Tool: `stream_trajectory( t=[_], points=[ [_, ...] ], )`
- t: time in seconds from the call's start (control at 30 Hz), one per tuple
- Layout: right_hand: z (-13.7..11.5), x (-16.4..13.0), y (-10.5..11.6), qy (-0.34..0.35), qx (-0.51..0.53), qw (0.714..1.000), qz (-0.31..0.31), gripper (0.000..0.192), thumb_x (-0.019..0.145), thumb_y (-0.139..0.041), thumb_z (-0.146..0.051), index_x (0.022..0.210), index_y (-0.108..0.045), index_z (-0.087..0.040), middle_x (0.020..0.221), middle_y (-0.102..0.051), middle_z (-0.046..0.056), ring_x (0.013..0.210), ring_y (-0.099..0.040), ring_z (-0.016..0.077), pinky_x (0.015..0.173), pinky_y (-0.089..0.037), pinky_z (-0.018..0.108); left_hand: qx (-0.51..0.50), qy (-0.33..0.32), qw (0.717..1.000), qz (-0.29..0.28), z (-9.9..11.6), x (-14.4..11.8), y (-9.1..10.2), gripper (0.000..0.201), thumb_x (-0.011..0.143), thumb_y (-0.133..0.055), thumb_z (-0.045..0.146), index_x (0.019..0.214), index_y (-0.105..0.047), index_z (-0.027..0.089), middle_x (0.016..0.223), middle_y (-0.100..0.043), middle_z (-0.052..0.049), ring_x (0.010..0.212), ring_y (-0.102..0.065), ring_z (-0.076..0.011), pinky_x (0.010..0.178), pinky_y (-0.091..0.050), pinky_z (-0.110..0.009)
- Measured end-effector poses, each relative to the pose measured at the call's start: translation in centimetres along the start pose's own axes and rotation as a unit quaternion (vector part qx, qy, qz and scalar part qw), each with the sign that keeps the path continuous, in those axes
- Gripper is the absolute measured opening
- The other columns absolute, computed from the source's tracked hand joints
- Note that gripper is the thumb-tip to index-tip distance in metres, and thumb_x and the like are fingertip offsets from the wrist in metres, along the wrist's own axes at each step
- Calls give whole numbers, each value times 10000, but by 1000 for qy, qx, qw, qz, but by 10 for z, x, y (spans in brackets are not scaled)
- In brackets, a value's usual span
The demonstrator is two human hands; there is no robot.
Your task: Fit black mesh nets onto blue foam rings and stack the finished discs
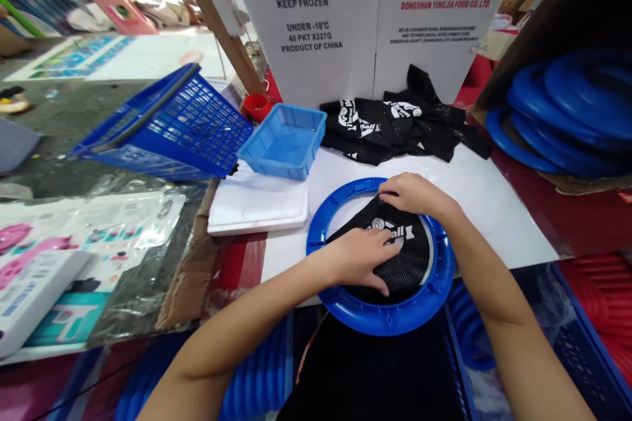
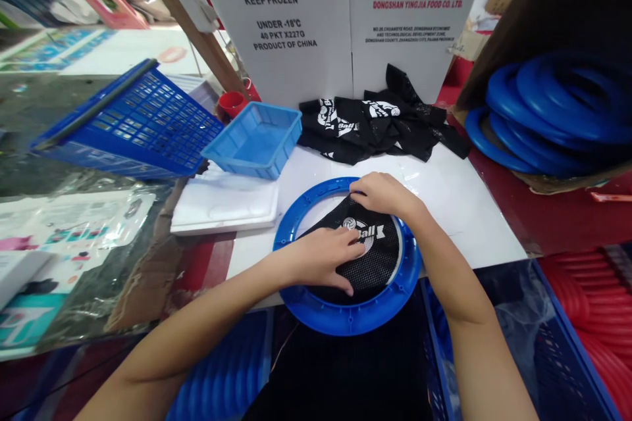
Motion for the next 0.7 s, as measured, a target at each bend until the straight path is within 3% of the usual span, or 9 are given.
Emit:
stream_trajectory(
  t=[0.1,0.2,0.3,0.4,0.7],
  points=[
    [2,0,-2,18,-2,1000,26,222,1034,-555,-279,951,-745,-202,1016,-660,78,939,-595,218,775,-375,316,12,59,998,18,-13,0,3,610,952,-693,640,1338,-617,175,1313,-632,-168,1153,-675,-349,833,-575,-394],
    [8,1,-4,10,10,1000,3,215,1035,-553,-257,961,-739,-178,1042,-616,95,930,-591,216,816,-405,322,49,150,987,38,-28,-1,8,452,1056,-582,497,1358,-597,161,1430,-549,-209,1205,-661,-360,802,-579,-381],
    [12,0,-3,1,14,1000,-28,202,1035,-558,-250,953,-727,-175,986,-605,85,870,-574,208,819,-409,326,60,209,975,39,-37,-2,12,437,1067,-560,447,1389,-583,152,1449,-522,-217,1064,-715,-334,756,-579,-381],
    [15,-3,0,15,40,998,-54,181,1016,-587,-255,949,-739,-184,1010,-612,82,895,-592,210,840,-425,326,47,224,973,26,-39,-2,16,371,1092,-500,376,1369,-600,151,1354,-585,-176,950,-735,-293,741,-576,-375],
    [24,-12,7,44,117,986,-109,208,974,-636,-361,928,-769,-208,1151,-605,87,938,-611,213,883,-473,351,10,218,976,23,-38,-3,17,270,1080,-448,237,1181,-670,122,1278,-626,-175,935,-718,-278,772,-565,-378]
  ],
)
Point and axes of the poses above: each hand's wrist, its own x-axis towards the middle knuckle, its own y-axis out of the back of the hand, z = x × y, the point moved 2 cm from there along x, towards the middle knuckle
